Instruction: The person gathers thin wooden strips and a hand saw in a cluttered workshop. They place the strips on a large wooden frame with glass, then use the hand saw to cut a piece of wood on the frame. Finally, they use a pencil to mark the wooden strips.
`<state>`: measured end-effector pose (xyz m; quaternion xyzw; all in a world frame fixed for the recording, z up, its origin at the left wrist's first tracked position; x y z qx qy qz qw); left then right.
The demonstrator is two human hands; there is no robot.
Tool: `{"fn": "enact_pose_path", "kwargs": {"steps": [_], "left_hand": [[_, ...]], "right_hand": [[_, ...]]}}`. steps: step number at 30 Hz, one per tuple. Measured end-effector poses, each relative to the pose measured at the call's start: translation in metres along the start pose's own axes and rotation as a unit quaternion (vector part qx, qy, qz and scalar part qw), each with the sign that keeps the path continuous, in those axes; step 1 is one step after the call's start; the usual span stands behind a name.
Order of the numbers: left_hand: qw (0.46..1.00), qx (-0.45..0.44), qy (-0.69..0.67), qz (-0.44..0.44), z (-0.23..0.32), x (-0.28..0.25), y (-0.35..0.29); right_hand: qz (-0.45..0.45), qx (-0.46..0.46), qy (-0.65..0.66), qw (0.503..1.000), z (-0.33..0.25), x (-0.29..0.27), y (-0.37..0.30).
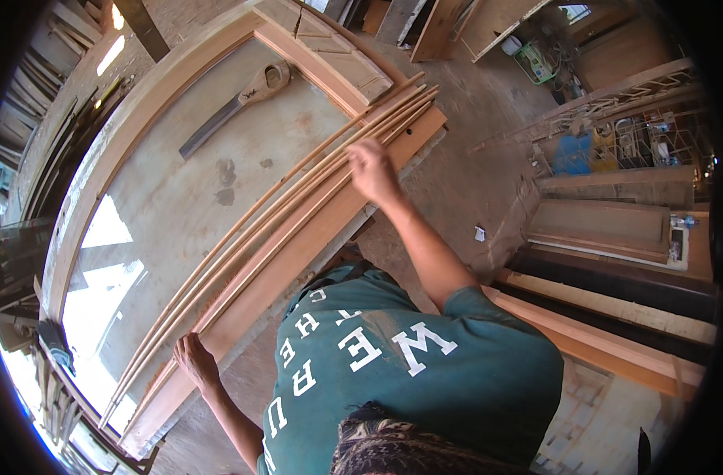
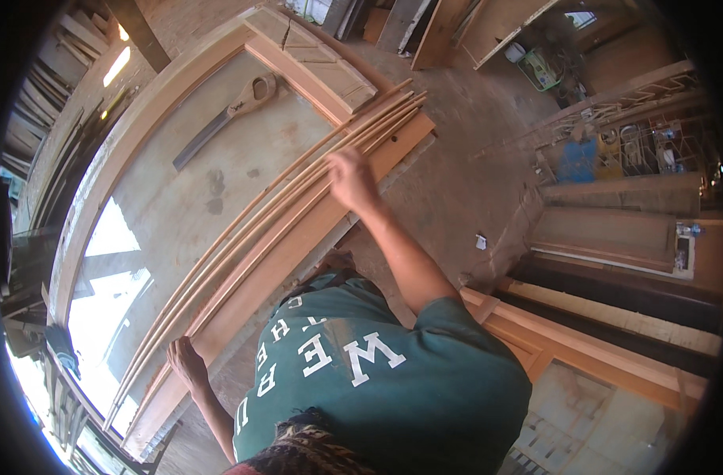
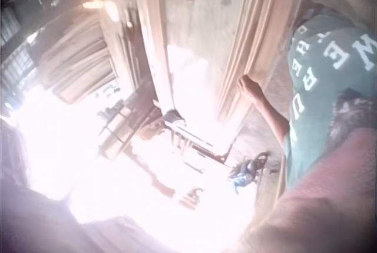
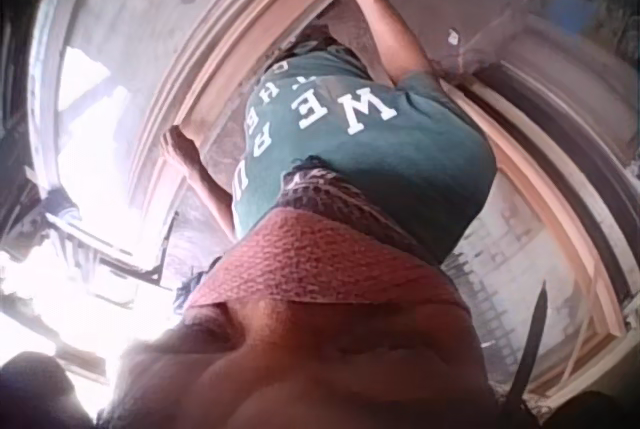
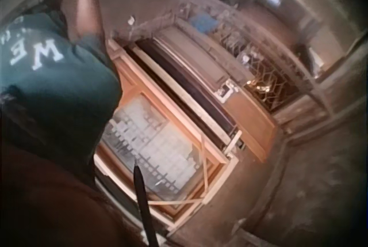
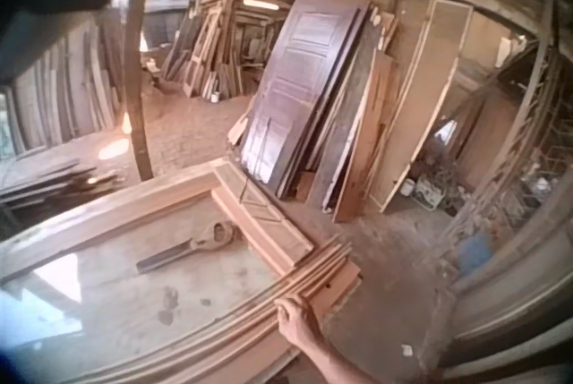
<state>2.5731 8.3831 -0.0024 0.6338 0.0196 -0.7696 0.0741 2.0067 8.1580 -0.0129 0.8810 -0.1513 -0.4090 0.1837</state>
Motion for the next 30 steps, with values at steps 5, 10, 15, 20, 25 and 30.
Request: {"fn": "enact_pose_path", "kwargs": {"steps": [5,10,15,20,25,30], "left_hand": [[0.999,0.026,-0.02,0.016,0.006,-0.003,-0.001],[0.999,0.037,-0.006,-0.034,-0.012,0.003,0.008],[0.996,0.061,0.027,-0.066,-0.043,-0.015,0.006],[0.999,0.022,0.026,-0.027,-0.071,-0.007,-0.005],[0.999,-0.028,0.016,0.009,-0.078,-0.001,-0.01],[1.0,-0.027,0.01,0.002,-0.085,0.002,-0.011]], "right_hand": [[0.127,0.2,-0.145,0.961,0.102,-0.06,0.015],[0.075,0.191,-0.207,0.956,0.121,-0.065,0.019],[0.053,0.166,-0.218,0.96,0.116,-0.053,0.015],[0.077,0.193,-0.215,0.954,0.12,-0.058,0.012],[0.091,0.186,-0.255,0.944,0.146,-0.069,0.011],[0.073,0.21,-0.25,0.942,0.154,-0.071,0.017]]}}
Point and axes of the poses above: each hand's wrist, its own y-axis towards the middle knuckle, its own x-axis out of the palm, z = x × y, the point moved 2 cm from there along y, towards the middle knuckle, and after that the axes turned 3 degrees about z, right-handed, at the moved point
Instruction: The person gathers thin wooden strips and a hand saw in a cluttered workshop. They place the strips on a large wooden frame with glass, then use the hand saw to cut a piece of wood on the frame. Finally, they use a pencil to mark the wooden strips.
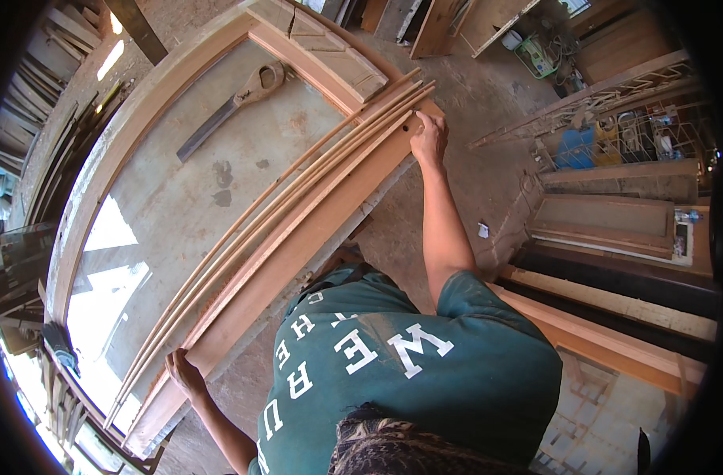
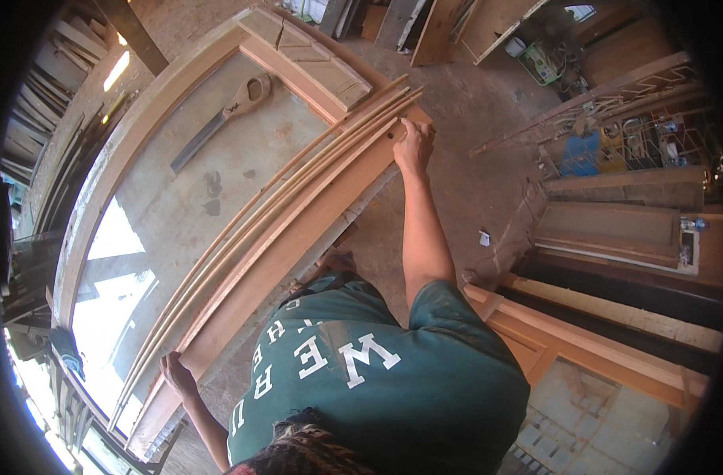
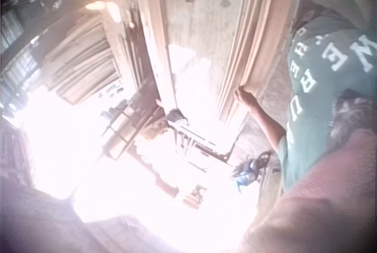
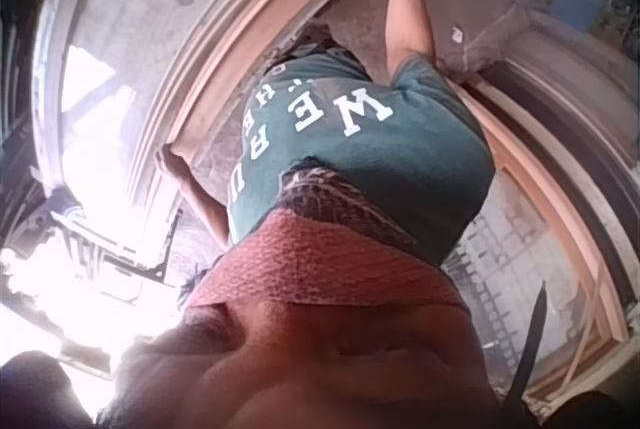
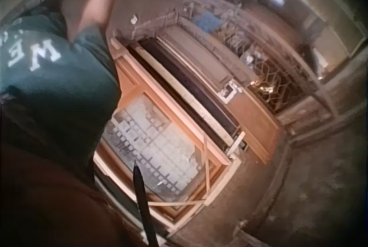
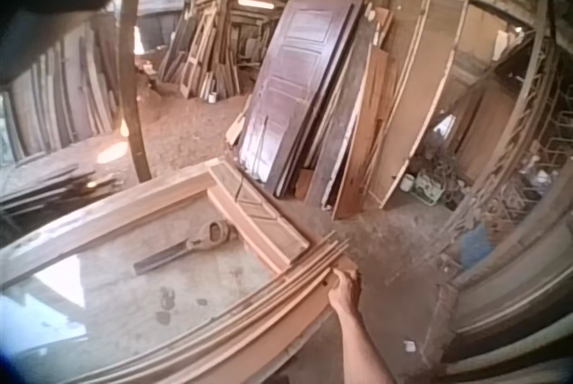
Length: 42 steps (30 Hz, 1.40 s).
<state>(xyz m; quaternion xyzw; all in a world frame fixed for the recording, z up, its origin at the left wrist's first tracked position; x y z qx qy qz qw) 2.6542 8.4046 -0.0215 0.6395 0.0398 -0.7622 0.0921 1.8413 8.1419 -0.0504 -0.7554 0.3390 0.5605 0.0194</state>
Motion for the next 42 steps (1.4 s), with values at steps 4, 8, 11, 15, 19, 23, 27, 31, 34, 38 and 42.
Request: {"fn": "enact_pose_path", "kwargs": {"steps": [4,8,11,15,19,23,27,31,34,38,42], "left_hand": [[0.999,0.017,-0.025,0.009,0.014,-0.01,-0.003],[1.0,0.01,-0.028,0.009,0.029,-0.018,0.0],[1.0,0.001,-0.01,-0.007,0.014,-0.008,-0.001],[0.999,0.024,0.019,-0.009,-0.005,-0.003,-0.009],[1.0,-0.009,0.029,0.0,-0.015,-0.007,-0.019],[0.998,-0.055,-0.004,-0.018,-0.033,-0.015,-0.019],[0.991,-0.117,-0.043,-0.048,-0.069,-0.018,-0.02],[0.989,-0.137,-0.043,-0.024,-0.075,-0.018,-0.018],[0.99,-0.125,-0.061,-0.023,-0.074,-0.019,-0.018],[0.991,-0.118,-0.054,-0.041,-0.051,-0.024,-0.018],[0.995,-0.084,-0.053,-0.014,-0.031,-0.026,-0.022]], "right_hand": [[-0.029,0.007,-0.002,1.0,-0.006,0.001,0.008],[-0.052,0.044,-0.001,0.998,-0.007,-0.001,0.015],[-0.053,0.052,0.002,0.997,-0.008,-0.001,0.021],[-0.044,0.03,-0.007,0.999,-0.004,0.002,0.025],[-0.103,0.036,0.009,0.994,-0.015,-0.007,0.023],[-0.089,-0.021,0.033,0.995,-0.014,-0.006,0.02],[-0.094,-0.076,0.052,0.991,-0.027,-0.012,0.018],[-0.087,-0.075,0.074,0.991,-0.033,-0.014,0.015],[-0.104,-0.073,0.101,0.987,-0.037,-0.009,0.016],[-0.1,-0.074,0.09,0.988,-0.036,-0.009,0.013],[-0.101,-0.08,0.114,0.985,-0.038,-0.009,0.008]]}}
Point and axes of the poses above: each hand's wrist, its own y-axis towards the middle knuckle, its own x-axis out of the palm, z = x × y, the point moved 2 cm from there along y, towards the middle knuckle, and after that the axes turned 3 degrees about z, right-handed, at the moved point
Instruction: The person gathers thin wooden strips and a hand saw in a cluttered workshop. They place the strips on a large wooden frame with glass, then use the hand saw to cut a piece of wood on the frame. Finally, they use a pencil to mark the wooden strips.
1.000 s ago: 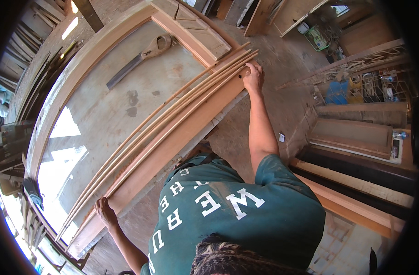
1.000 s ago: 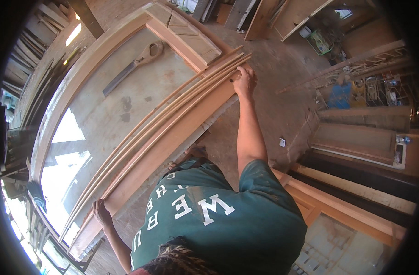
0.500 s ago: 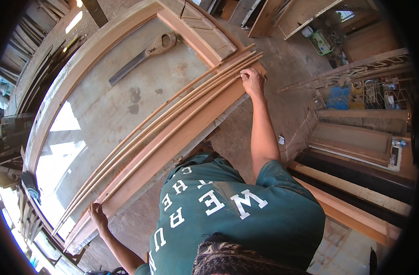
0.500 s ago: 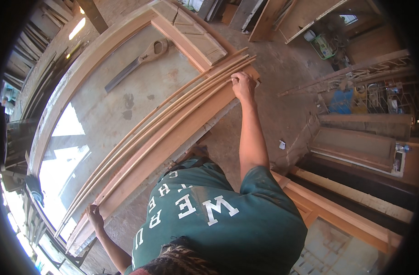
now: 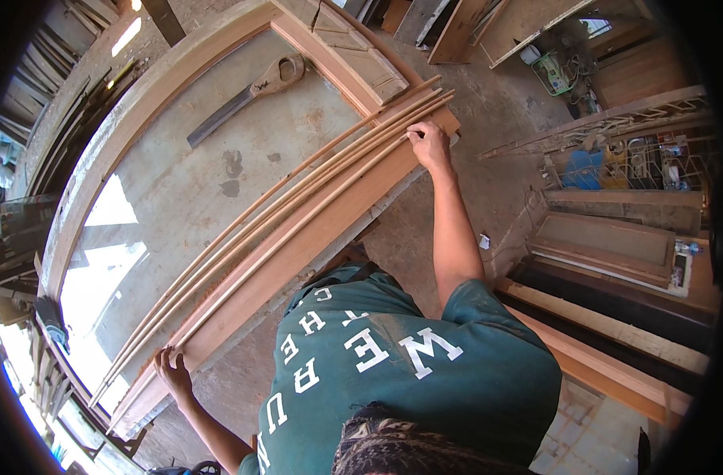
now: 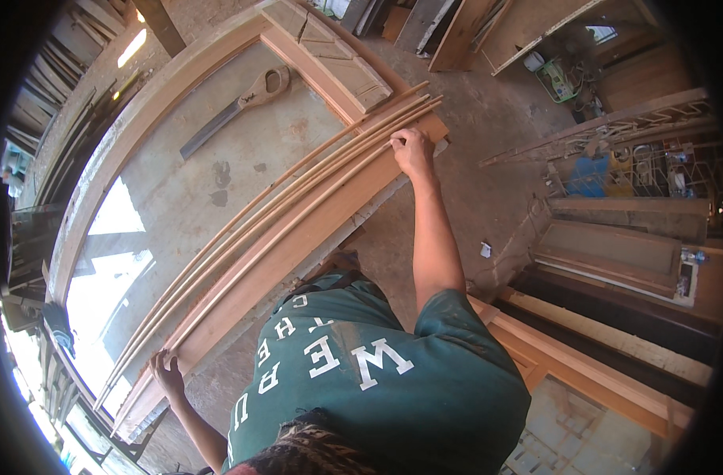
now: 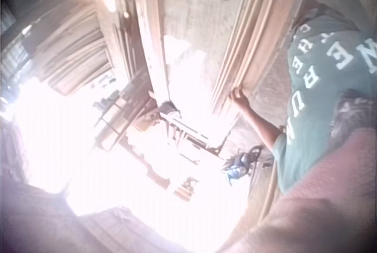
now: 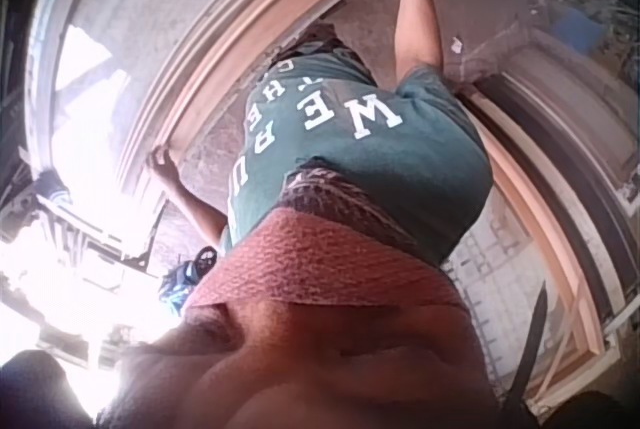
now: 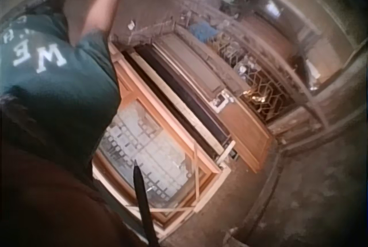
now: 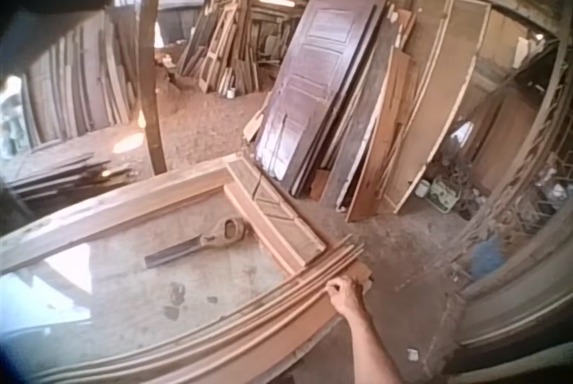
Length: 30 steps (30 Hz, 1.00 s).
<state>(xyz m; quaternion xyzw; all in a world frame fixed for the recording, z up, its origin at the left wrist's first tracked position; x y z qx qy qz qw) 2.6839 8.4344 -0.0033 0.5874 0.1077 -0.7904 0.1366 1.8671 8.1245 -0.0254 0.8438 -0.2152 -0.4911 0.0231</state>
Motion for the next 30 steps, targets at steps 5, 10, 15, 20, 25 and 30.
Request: {"fn": "enact_pose_path", "kwargs": {"steps": [5,10,15,20,25,30], "left_hand": [[1.0,-0.004,0.018,0.01,0.001,0.011,-0.002],[0.998,0.009,0.041,0.037,-0.005,0.018,0.0],[0.998,0.008,0.05,0.044,-0.008,0.02,0.003],[0.999,0.015,0.03,0.042,-0.005,0.019,0.004],[0.999,0.014,0.017,0.024,0.012,0.023,-0.001],[0.999,0.025,0.03,0.034,0.024,0.022,0.002]], "right_hand": [[0.0,0.002,0.035,0.999,-0.011,0.003,-0.008],[-0.005,0.009,0.043,0.999,-0.018,0.002,-0.012],[0.018,-0.02,0.038,0.999,-0.023,0.005,-0.015],[0.014,0.032,0.093,0.995,-0.012,0.01,-0.014],[-0.01,0.073,0.116,0.991,-0.013,0.011,-0.013],[-0.01,0.071,0.125,0.99,0.005,0.021,-0.012]]}}
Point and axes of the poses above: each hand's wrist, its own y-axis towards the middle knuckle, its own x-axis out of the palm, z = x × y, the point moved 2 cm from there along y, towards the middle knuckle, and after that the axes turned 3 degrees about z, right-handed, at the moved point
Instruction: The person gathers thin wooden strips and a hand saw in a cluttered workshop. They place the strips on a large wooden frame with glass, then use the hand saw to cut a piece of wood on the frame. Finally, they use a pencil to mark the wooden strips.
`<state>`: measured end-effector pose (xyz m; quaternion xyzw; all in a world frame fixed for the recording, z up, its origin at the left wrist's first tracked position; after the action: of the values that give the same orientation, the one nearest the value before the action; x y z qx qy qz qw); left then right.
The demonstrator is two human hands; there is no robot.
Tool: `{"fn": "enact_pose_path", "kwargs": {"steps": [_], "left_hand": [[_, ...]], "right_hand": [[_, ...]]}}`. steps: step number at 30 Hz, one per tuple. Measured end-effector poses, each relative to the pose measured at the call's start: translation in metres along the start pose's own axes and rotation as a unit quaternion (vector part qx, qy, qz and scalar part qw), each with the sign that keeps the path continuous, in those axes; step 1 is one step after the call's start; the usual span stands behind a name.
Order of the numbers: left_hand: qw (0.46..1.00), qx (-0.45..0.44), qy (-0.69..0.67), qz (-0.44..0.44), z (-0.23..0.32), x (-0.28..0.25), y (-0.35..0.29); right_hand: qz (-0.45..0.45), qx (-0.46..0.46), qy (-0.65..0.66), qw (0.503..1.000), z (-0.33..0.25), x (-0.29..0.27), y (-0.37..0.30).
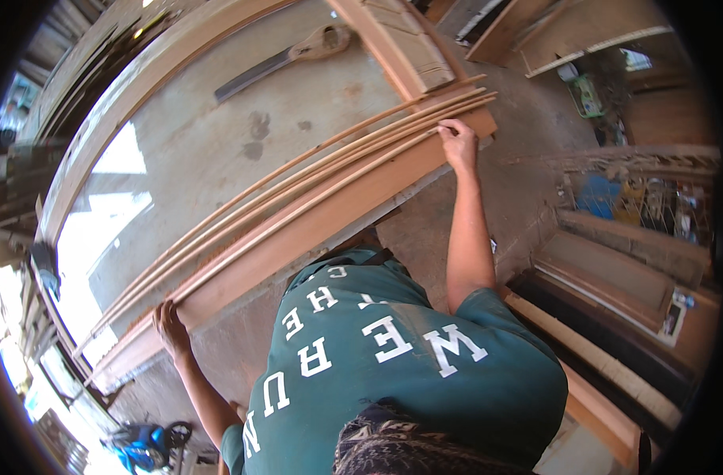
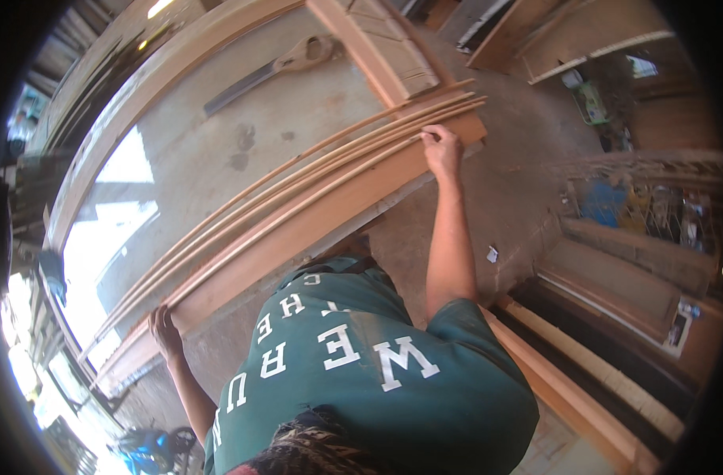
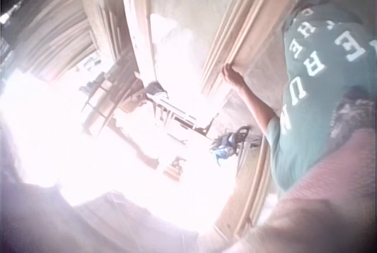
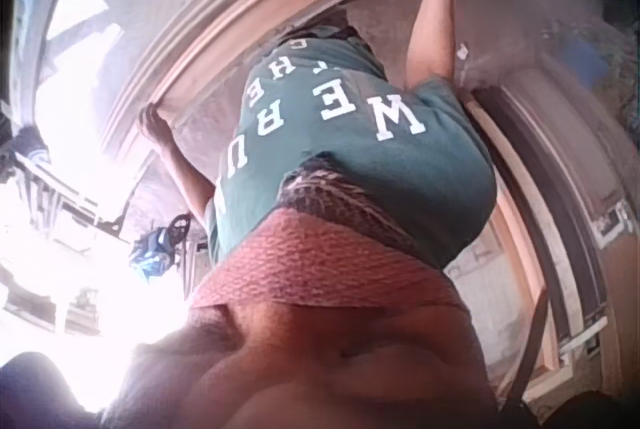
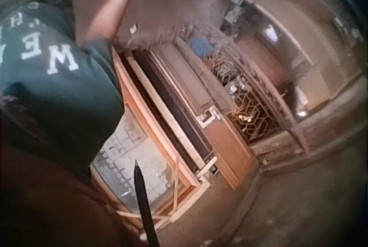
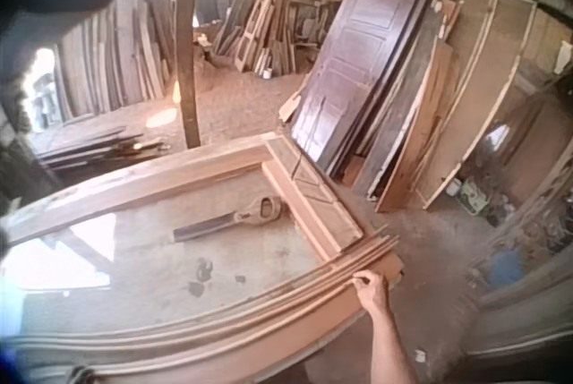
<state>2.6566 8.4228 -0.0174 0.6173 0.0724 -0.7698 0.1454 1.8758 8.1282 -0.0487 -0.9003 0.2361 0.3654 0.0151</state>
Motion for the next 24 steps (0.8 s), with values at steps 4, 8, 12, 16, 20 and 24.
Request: {"fn": "enact_pose_path", "kwargs": {"steps": [4,8,12,16,20,24], "left_hand": [[0.999,0.022,0.03,0.014,-0.003,0.011,0.001],[0.998,0.035,0.042,0.02,-0.009,0.014,-0.001],[1.0,0.011,0.023,0.018,-0.009,0.014,-0.002],[0.999,0.008,0.023,0.026,-0.008,0.014,-0.001],[0.999,0.008,0.01,0.033,-0.01,0.016,0.0],[0.999,0.008,0.015,0.03,-0.01,0.015,0.0]], "right_hand": [[0.006,-0.007,-0.001,1.0,-0.003,-0.003,0.0],[-0.014,0.003,-0.019,1.0,-0.005,-0.004,0.0],[0.001,0.002,-0.013,1.0,-0.004,0.001,0.002],[0.021,-0.003,-0.016,1.0,-0.005,0.004,0.0],[0.05,-0.02,-0.002,0.999,0.002,0.008,-0.002],[0.055,0.027,0.039,0.997,0.001,0.01,-0.005]]}}
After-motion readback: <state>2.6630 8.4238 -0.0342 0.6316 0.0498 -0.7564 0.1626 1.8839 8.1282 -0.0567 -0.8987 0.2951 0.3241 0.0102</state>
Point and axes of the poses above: each hand's wrist, its own y-axis towards the middle knuckle, its own x-axis out of the palm, z = x × y, the point moved 2 cm from there along y, towards the middle knuckle, and after that the axes turned 3 degrees about z, right-handed, at the moved point
